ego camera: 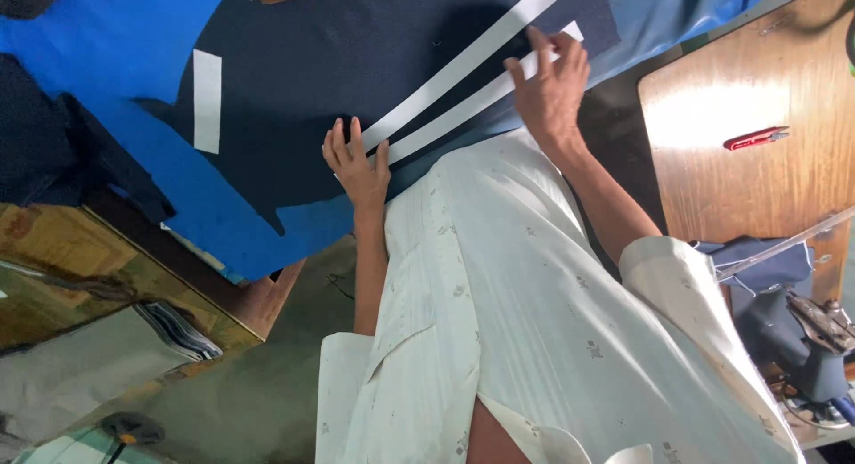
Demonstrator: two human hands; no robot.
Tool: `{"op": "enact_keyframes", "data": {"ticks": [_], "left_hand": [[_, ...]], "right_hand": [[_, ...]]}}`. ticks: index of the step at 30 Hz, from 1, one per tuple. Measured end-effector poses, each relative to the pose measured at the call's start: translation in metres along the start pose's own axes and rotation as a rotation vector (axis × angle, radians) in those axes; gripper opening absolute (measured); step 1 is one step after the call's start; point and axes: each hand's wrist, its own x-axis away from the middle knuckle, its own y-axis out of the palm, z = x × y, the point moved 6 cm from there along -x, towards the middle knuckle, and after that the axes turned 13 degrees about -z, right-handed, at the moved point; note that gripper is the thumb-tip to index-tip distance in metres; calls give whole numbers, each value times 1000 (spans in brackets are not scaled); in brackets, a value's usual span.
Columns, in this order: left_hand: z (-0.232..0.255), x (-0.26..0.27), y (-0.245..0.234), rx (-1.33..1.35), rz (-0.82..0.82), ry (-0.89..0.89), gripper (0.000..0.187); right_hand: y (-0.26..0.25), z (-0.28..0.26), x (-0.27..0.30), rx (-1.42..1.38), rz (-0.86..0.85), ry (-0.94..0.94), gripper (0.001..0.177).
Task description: The person irons a dark piece of fabric on a blue work surface using a steam iron and a wooden block. They then use a metal ruler and a pink marker to measure and mark the fabric before cutting it with large shears.
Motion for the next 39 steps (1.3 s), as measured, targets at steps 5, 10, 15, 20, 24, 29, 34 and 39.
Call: {"op": "enact_keyframes", "data": {"ticks": [5, 10, 15, 20, 24, 29, 34, 39], "left_hand": [[-2, -1, 1, 4, -34, 49, 48], [-3, -6, -3, 13, -18, 86, 41], [-3, -3, -3, 17, 0, 95, 38], [8, -4, -8, 22, 17, 126, 38], [34, -11, -15, 15, 31, 223, 38], [54, -11, 2, 19, -41, 275, 43], [72, -13, 19, 48, -113, 273, 46], [82, -8, 31, 53, -89, 295, 46]], "right_hand": [[53, -11, -11, 200, -29, -121, 51], [53, -16, -6, 157, 80, -146, 45], [80, -2, 0, 226, 15, -115, 46], [78, 2, 7, 159, -22, -96, 49], [62, -7, 10, 81, 61, -135, 42], [70, -6, 12, 124, 34, -118, 44], [75, -5, 13, 133, 86, -139, 45], [73, -5, 13, 201, 148, -165, 48]]}}
